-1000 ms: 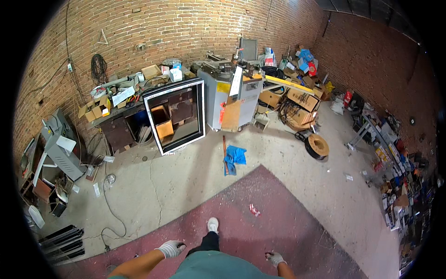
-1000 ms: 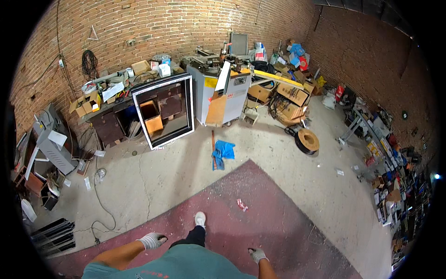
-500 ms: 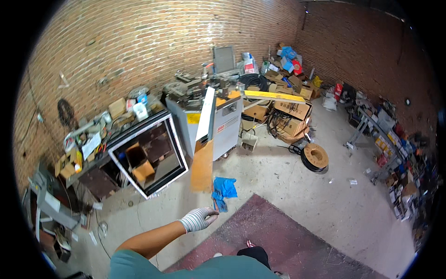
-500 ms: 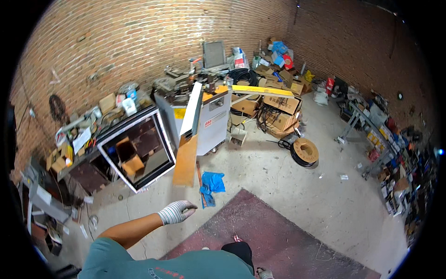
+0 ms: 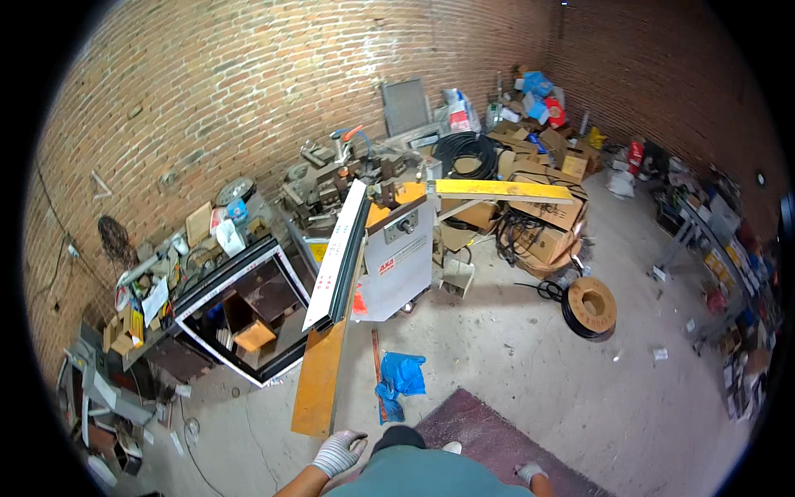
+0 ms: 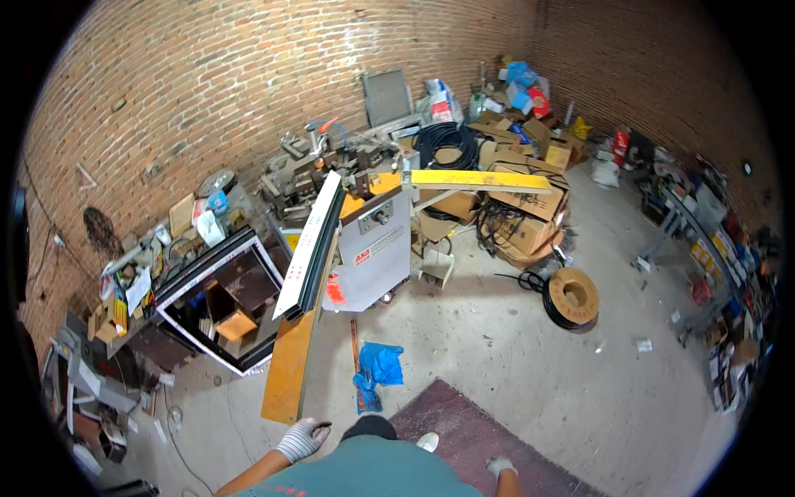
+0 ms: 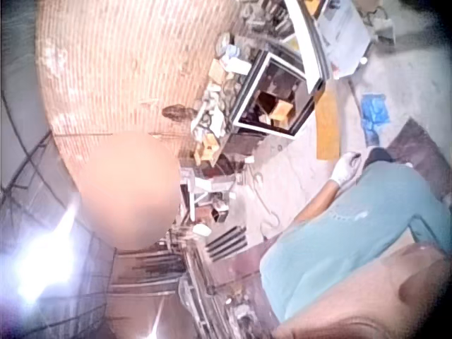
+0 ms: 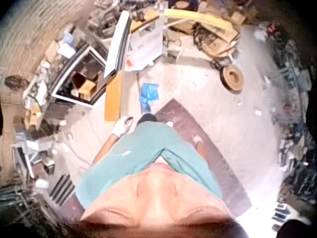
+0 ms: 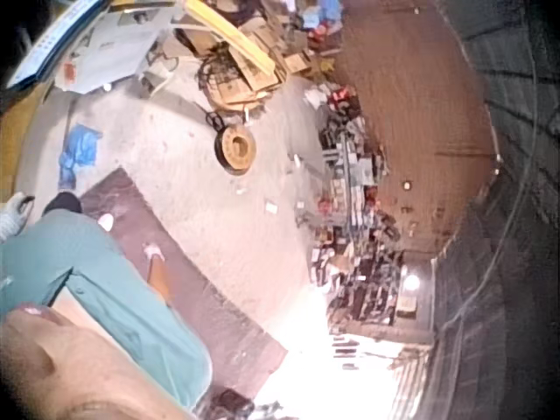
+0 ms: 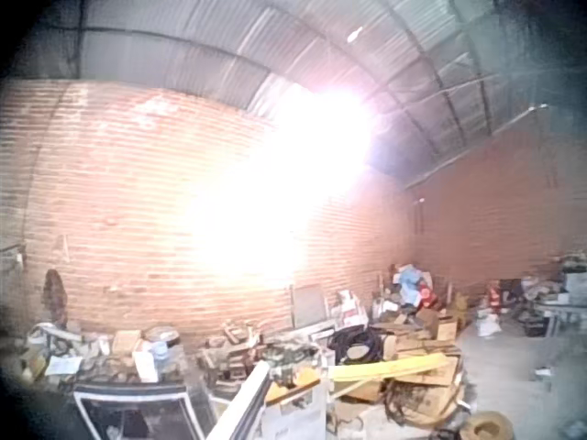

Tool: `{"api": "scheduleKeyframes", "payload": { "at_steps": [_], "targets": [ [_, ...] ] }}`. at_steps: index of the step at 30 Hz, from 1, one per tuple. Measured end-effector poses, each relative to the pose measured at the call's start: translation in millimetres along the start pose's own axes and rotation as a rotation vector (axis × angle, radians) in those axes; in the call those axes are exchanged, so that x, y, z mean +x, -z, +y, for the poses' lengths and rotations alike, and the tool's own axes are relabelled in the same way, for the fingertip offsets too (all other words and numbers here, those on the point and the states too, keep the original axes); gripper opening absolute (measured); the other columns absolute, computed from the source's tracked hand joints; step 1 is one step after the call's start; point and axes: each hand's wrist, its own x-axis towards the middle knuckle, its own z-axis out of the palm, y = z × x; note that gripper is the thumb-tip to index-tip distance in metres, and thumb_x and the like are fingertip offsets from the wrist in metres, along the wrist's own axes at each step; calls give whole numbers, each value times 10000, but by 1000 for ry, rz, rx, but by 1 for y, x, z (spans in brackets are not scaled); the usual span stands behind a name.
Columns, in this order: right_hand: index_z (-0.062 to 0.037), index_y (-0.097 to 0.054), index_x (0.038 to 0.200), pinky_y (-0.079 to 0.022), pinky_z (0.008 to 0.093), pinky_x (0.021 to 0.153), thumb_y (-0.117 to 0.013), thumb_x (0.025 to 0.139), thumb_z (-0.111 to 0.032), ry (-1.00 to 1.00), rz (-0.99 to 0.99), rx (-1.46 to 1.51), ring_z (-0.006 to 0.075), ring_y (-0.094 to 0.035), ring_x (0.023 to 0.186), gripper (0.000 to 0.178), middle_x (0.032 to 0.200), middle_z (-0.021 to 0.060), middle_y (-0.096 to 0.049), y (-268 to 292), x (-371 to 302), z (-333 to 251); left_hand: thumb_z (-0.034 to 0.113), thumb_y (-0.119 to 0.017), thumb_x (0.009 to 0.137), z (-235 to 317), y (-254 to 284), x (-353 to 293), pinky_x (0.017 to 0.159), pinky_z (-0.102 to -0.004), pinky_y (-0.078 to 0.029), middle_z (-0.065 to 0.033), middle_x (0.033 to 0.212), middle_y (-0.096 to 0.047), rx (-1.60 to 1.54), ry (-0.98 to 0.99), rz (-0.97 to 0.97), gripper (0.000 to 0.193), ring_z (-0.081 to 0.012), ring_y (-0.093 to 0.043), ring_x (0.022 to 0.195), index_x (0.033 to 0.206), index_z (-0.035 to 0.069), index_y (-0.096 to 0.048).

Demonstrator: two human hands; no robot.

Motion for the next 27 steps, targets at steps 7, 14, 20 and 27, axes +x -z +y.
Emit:
{"api": "scheduleKeyframes", "payload": {
  "at_steps": [7, 14, 20, 27],
  "targets": [
    [-57, -770, 1090, -531, 423, 925, -553, 990, -489, 91, 274, 132, 291, -708, 998, 494, 1055, 143, -763, 224, 174, -23, 294, -599, 965, 63, 38, 146, 912, -477, -527, -232, 1034, -701, -86, -106, 114, 306, -410, -656, 1019, 1155, 90, -727],
    [-41, -750, 1021, -532, 465, 880, -477, 963, -513, 314, 478, -150, 367, -707, 972, 548, 1104, 232, -715, 295, 257, -84, 306, -605, 966, 119, 71, 371, 877, -472, -534, -205, 1048, -691, -196, -439, 214, 319, -400, -660, 980, 1175, 85, -702],
    [-100, -754, 1111, -484, 426, 1004, -455, 937, -487, 252, 50, 31, 342, -651, 1160, 519, 1204, 192, -699, 281, 208, -174, 209, -581, 953, 166, 155, 458, 922, -403, -558, -179, 1102, -710, -135, -286, 125, 344, -356, -687, 1027, 1264, 90, -669],
    [-98, -792, 1012, -555, 411, 890, -587, 904, -269, 93, 235, 137, 332, -716, 1008, 288, 1040, 188, -746, 427, 269, -217, 28, -543, 869, 130, 172, 521, 827, -402, -580, -171, 1047, -706, -158, -47, 378, 453, -337, -710, 933, 1308, 101, -630]
  ]
}}
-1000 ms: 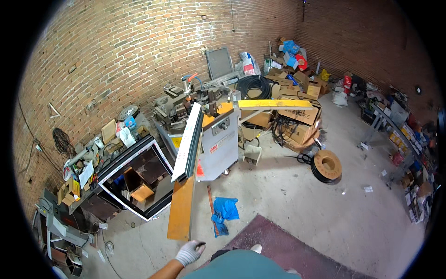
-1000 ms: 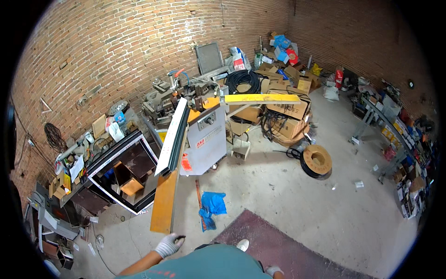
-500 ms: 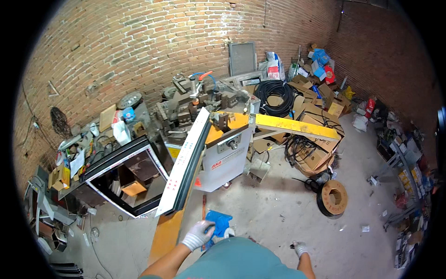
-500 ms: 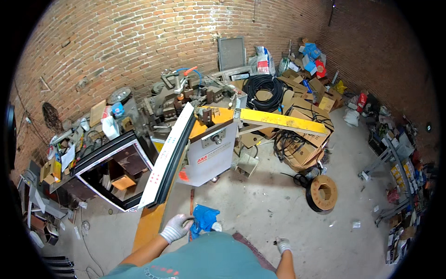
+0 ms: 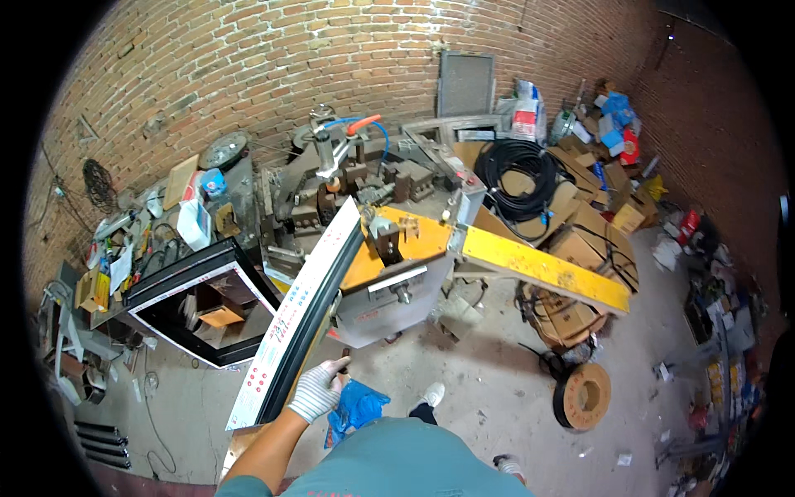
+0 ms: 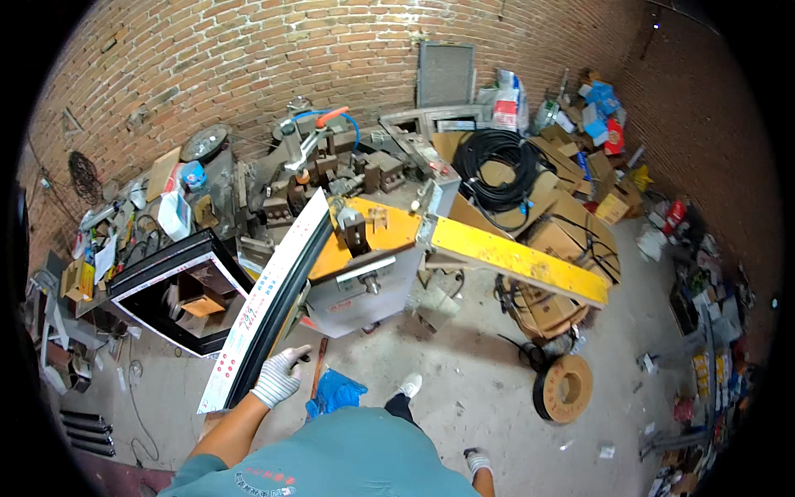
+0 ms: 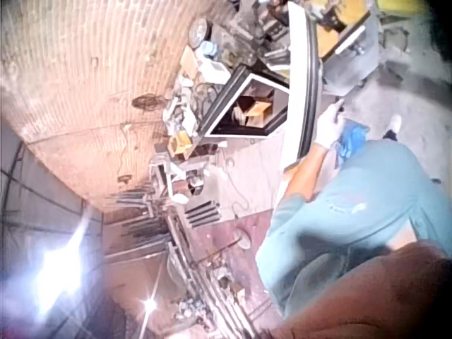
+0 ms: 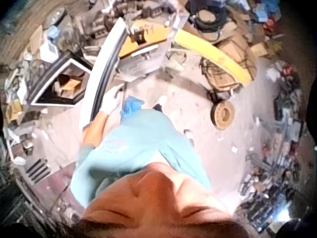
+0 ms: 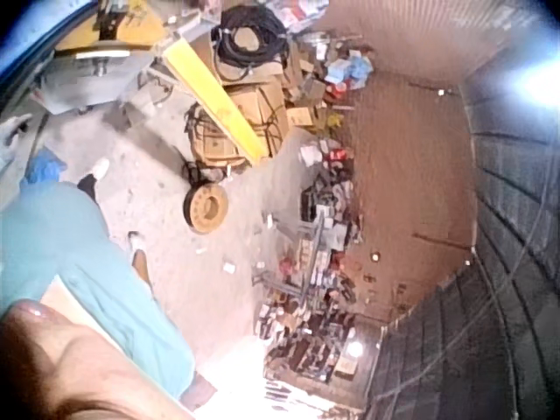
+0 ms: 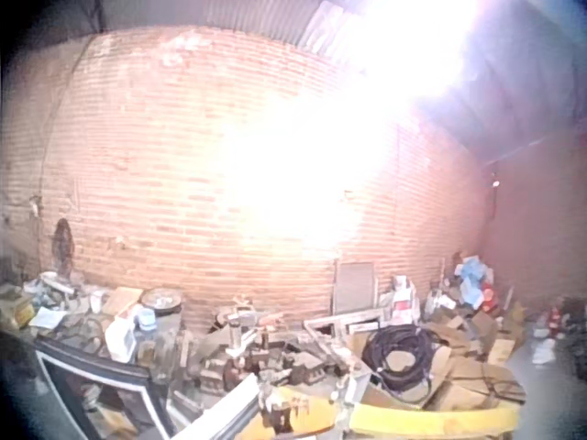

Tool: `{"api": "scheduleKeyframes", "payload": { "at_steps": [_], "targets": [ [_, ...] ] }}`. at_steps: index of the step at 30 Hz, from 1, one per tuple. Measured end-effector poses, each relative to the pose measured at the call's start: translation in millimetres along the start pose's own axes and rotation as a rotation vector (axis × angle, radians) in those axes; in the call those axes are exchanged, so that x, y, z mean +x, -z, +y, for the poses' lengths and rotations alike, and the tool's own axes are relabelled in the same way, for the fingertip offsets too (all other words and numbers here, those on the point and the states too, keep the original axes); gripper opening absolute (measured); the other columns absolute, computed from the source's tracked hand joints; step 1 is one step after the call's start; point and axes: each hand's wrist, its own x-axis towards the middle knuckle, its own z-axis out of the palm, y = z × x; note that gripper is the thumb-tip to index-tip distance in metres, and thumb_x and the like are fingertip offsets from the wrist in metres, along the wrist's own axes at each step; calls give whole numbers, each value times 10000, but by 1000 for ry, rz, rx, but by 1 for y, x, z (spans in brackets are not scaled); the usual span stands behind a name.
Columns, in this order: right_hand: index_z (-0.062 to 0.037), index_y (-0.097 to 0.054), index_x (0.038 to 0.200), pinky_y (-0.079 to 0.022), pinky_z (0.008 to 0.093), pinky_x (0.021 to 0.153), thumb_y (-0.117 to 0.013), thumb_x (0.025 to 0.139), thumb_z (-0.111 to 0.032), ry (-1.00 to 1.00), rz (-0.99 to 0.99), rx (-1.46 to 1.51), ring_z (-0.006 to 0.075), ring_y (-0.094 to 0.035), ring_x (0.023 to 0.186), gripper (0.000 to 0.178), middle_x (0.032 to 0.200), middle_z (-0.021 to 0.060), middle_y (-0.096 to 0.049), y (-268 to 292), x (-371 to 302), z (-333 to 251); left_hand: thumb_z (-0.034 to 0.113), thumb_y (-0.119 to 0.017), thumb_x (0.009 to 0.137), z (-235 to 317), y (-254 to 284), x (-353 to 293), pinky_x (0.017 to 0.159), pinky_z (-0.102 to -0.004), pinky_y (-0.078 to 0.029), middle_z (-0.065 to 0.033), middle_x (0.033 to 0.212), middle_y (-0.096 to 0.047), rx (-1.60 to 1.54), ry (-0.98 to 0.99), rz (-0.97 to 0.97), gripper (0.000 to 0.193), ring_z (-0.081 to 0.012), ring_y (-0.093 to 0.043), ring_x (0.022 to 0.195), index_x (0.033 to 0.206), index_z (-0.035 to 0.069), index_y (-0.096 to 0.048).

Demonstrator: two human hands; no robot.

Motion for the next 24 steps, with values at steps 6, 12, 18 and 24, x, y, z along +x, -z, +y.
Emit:
{"api": "scheduleKeyframes", "payload": {
  "at_steps": [6, 12, 18, 24],
  "targets": [
    [-71, -727, 1070, -522, 499, 904, -565, 956, -217, 482, 431, 119, 409, -673, 984, 246, 1077, 213, -710, 120, 125, -257, 20, -596, 881, 0, -1, 42, 862, -409, -564, -179, 1037, -691, 138, 46, 378, 366, -342, -693, 955, 1239, 81, -648],
    [-44, -709, 981, -538, 384, 915, -511, 904, 63, 1203, 494, 557, 276, -698, 964, 238, 990, 142, -728, 229, 136, -516, -5, -652, 836, 26, 57, 137, 999, -438, -507, -221, 1202, -634, 239, -78, 533, 487, -398, -630, 1116, 1316, 34, -573],
    [-23, -713, 1004, -523, 354, 951, -502, 926, 79, 1284, 342, 662, 244, -697, 998, 247, 1014, 121, -741, 221, 123, -598, 45, -703, 834, -9, 113, 271, 1155, -462, -376, -270, 1450, -464, 337, -91, 745, 729, -427, -447, 1369, 1497, 13, -400],
    [-2, -715, 1016, -522, 362, 937, -518, 896, 45, 1121, 611, 447, 262, -686, 976, 236, 1007, 137, -727, 241, 124, -556, 181, -736, 861, -44, 144, 420, 1190, -501, -311, -290, 1537, -339, 246, -185, 931, 823, -445, -368, 1413, 1523, -55, -308]
  ]
}}
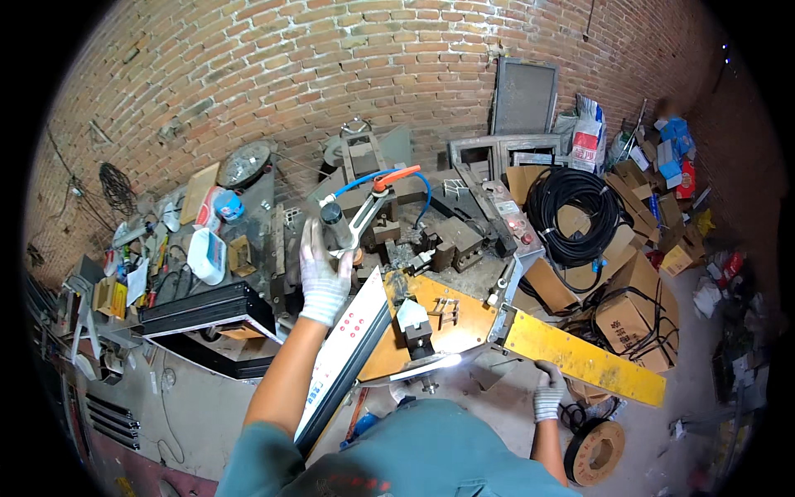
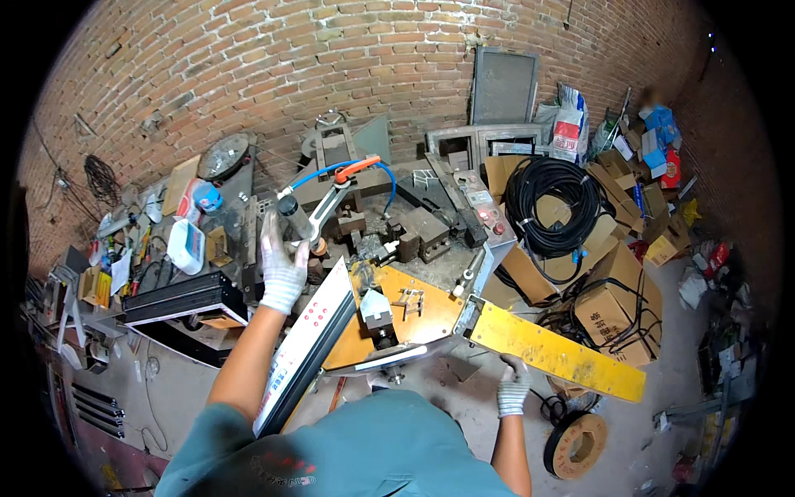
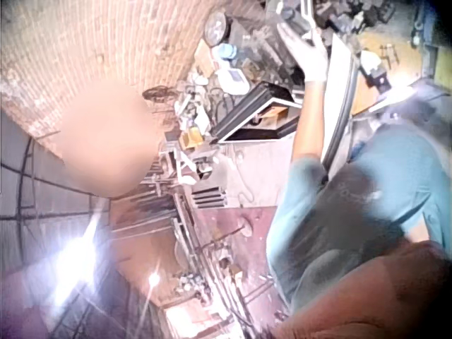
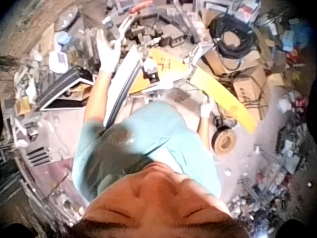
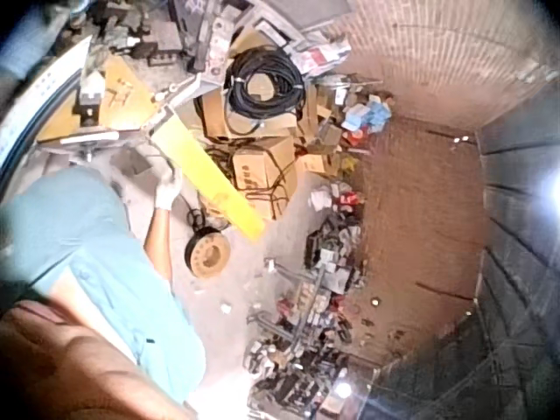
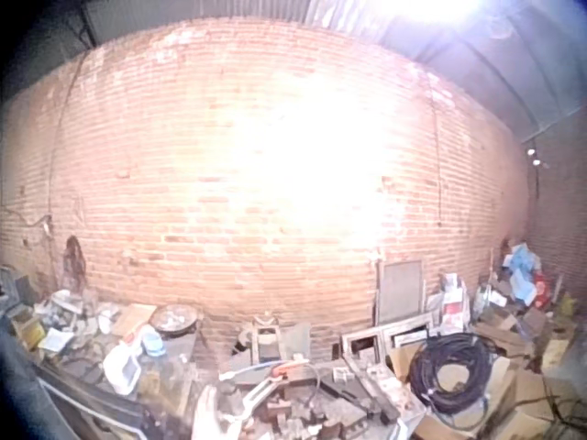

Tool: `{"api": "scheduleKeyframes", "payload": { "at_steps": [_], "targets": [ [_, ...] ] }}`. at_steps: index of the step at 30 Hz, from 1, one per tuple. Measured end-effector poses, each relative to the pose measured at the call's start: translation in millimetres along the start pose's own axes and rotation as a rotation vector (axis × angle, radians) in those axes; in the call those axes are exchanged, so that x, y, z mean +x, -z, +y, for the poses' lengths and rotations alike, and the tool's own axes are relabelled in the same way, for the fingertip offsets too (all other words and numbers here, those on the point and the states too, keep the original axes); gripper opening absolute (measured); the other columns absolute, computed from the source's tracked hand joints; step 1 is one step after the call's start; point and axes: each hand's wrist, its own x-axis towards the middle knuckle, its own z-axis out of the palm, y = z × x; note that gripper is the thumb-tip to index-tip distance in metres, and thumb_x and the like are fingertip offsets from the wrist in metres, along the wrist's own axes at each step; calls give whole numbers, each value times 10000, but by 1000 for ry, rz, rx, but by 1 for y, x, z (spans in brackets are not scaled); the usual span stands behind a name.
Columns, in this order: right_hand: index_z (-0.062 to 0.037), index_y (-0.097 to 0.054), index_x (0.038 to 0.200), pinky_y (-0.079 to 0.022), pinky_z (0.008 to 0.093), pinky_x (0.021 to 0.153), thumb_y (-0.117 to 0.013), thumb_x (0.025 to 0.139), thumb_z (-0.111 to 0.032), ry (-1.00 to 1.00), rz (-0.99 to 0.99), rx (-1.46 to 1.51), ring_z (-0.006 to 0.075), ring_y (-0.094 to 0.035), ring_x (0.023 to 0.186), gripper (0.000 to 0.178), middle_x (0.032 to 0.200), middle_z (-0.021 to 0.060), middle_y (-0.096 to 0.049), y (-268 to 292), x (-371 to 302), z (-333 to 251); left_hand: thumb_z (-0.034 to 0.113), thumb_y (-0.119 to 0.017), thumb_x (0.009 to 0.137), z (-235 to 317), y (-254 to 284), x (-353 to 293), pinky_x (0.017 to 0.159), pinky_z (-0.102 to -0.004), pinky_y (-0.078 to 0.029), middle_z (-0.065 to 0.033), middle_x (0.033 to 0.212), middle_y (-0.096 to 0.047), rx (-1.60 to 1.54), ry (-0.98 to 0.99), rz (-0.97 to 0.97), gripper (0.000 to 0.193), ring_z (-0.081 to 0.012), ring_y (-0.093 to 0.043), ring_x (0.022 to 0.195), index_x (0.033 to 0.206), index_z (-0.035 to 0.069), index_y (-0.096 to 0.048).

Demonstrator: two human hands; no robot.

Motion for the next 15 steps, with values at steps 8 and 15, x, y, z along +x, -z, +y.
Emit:
{"api": "scheduleKeyframes", "payload": {
  "at_steps": [8, 15],
  "targets": [
    [-5, -713, 1018, -505, 345, 974, -470, 919, 58, -242, 222, -147, 233, -676, 1002, 270, 1018, 112, -732, 37, 32, -1, 241, -563, 995, -129, -57, 47, 1164, -481, -328, -338, 1453, -445, 15, 286, 114, 591, -447, -454, 1342, 1449, -107, -413],
    [0, -699, 1097, -513, 319, 928, -573, 931, -15, -115, -7, -227, 265, -677, 1017, 209, 1047, 151, -717, -7, 136, 1, 96, -584, 989, -89, -48, 64, 1145, -447, -364, -253, 1390, -552, -39, 249, 3, 455, -374, -500, 1333, 1420, -25, -505]
  ]
}}
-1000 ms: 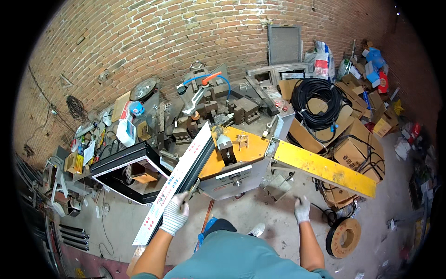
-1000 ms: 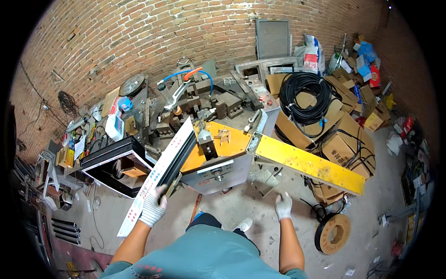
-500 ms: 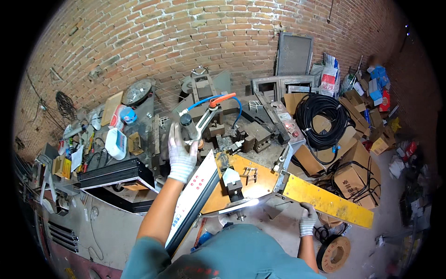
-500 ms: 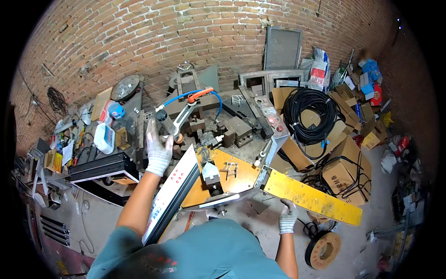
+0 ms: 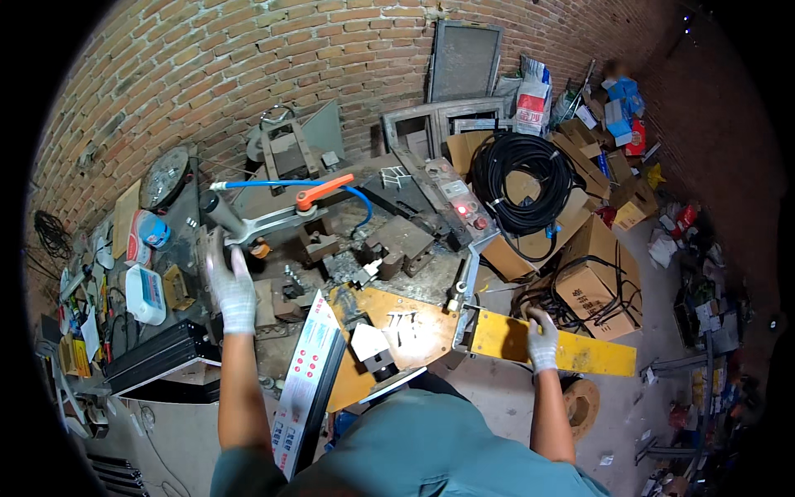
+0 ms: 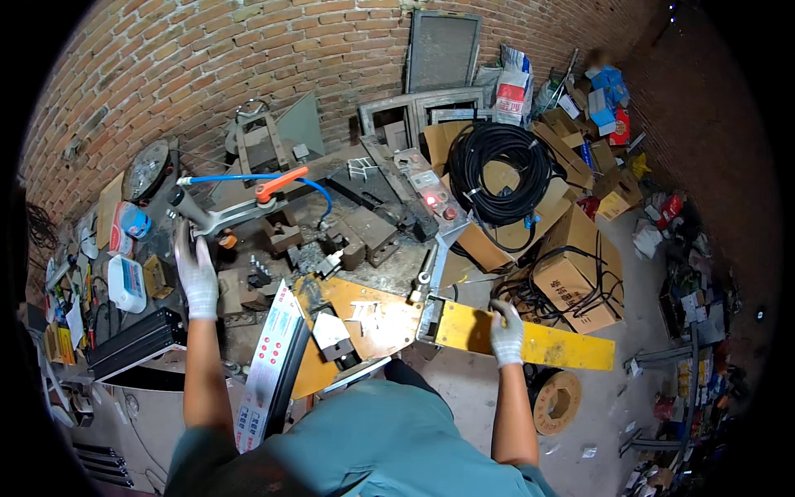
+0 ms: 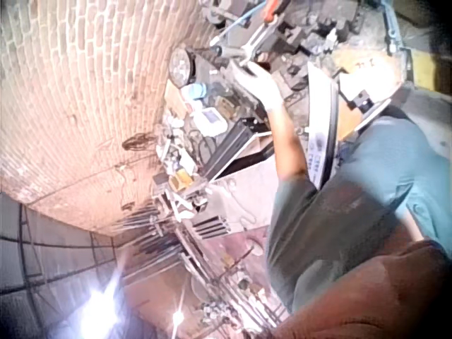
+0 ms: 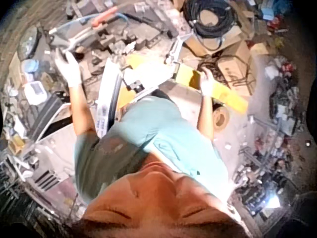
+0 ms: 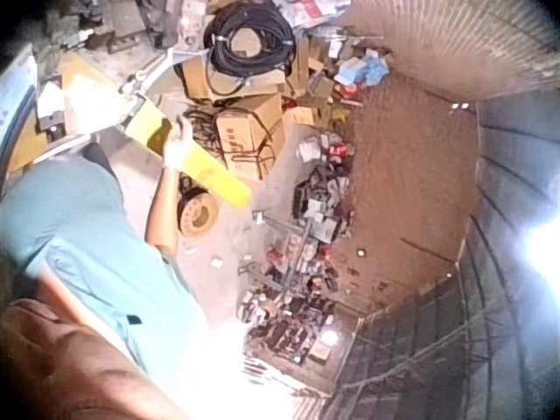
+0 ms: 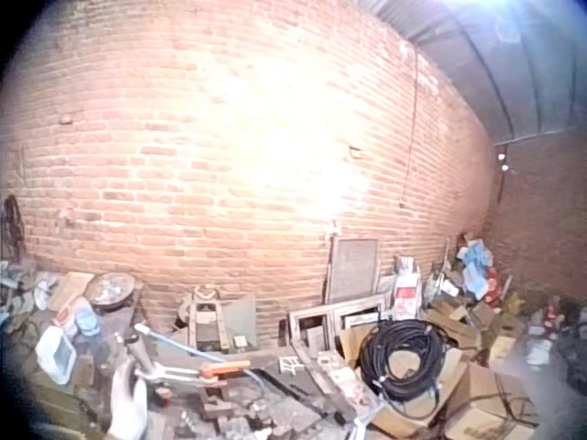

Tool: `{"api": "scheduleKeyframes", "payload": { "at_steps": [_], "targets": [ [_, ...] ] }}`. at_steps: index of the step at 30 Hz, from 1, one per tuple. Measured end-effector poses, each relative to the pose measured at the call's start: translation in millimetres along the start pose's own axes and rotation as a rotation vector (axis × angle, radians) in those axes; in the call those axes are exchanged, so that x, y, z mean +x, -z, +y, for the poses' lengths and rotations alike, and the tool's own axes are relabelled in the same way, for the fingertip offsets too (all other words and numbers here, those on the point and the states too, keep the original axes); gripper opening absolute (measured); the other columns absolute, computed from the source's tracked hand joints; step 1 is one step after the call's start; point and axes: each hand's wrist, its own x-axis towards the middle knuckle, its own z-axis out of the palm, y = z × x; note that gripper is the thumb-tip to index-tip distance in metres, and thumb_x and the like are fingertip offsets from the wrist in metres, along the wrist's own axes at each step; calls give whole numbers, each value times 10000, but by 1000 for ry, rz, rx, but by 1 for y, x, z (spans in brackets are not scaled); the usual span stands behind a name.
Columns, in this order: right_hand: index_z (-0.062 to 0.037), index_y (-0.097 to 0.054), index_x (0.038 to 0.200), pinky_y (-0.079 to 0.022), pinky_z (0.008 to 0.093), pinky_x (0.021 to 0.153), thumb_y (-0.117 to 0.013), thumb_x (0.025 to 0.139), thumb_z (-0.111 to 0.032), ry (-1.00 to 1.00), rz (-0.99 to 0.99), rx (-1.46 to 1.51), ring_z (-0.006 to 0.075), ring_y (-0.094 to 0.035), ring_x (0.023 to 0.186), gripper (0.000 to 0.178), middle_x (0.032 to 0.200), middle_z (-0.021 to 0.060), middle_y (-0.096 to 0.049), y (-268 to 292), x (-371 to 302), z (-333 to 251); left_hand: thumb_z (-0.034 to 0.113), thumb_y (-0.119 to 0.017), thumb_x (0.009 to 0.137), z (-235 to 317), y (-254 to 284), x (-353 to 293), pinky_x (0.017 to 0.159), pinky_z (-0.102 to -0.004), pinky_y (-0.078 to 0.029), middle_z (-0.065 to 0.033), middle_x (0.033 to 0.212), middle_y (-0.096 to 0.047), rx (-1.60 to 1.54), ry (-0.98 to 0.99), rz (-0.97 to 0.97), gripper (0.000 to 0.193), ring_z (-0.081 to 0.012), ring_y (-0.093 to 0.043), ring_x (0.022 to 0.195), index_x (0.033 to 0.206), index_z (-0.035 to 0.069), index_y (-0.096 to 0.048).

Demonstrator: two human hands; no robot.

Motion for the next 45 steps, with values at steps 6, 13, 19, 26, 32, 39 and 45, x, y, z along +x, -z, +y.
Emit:
{"api": "scheduleKeyframes", "payload": {
  "at_steps": [6, 13, 19, 26, 32, 39, 45],
  "targets": [
    [-85, -643, 1272, -477, 393, 1026, -623, 917, -111, 116, -192, -115, 342, -597, 1195, 356, 1309, 165, -616, -102, 137, 29, 35, -600, 916, 36, 49, -139, 1148, -483, -352, -265, 1450, -481, 195, -93, -242, 563, -426, -453, 1355, 1455, -35, -454],
    [-180, -631, 1287, -473, 471, 1043, -646, 874, -162, 408, -462, -426, 370, -568, 1226, 413, 1372, 146, -573, -183, 262, 55, 186, -744, 760, 44, 70, -251, 1098, -535, -373, -306, 1377, -511, 410, 177, -408, 764, -493, -510, 1231, 1428, -30, -443],
    [-112, -654, 1210, -500, 473, 988, -593, 942, -272, 327, -558, -525, 374, -585, 1177, 318, 1273, 169, -603, -220, 292, 37, 353, -919, 571, 43, 76, -270, 1003, -506, -436, -269, 1296, -555, 698, 374, -470, 1068, -459, -535, 1164, 1476, 33, -451],
    [-116, -590, 1353, -473, 527, 995, -562, 962, -292, 516, -451, -456, 403, -572, 1185, 430, 1468, 170, -501, -236, 294, 75, 476, -923, 542, 15, 120, -295, 1013, -523, -423, -259, 1255, -569, 678, 361, -468, 1079, -442, -535, 1123, 1442, 56, -502],
    [-119, -572, 1368, -481, 481, 1004, -538, 979, -258, 500, -540, -493, 401, -590, 1174, 414, 1405, 182, -557, -233, 297, 49, 491, -926, 505, 9, 205, -361, 1002, -529, -435, -272, 1252, -563, 776, 454, -447, 1185, -457, -539, 1112, 1472, 3, -446],
    [-86, -508, 1470, -376, 443, 1139, -518, 1024, -249, 362, -341, -16, 418, -462, 1355, 474, 1457, 252, -494, -236, 249, 89, 425, -953, 480, 7, 226, -379, 1016, -512, -435, -258, 1213, -562, 864, 548, -458, 1204, -438, -539, 1116, 1473, -3, -421],
    [-6, -486, 1459, -340, 415, 1174, -531, 1034, -264, -2, -410, -83, 394, -428, 1399, 499, 1512, 236, -448, -182, 152, 119, 388, -953, 527, 4, 218, -368, 993, -515, -438, -245, 1200, -572, 837, 530, -479, 1128, -430, -544, 1107, 1446, -1, -427]
  ]
}}
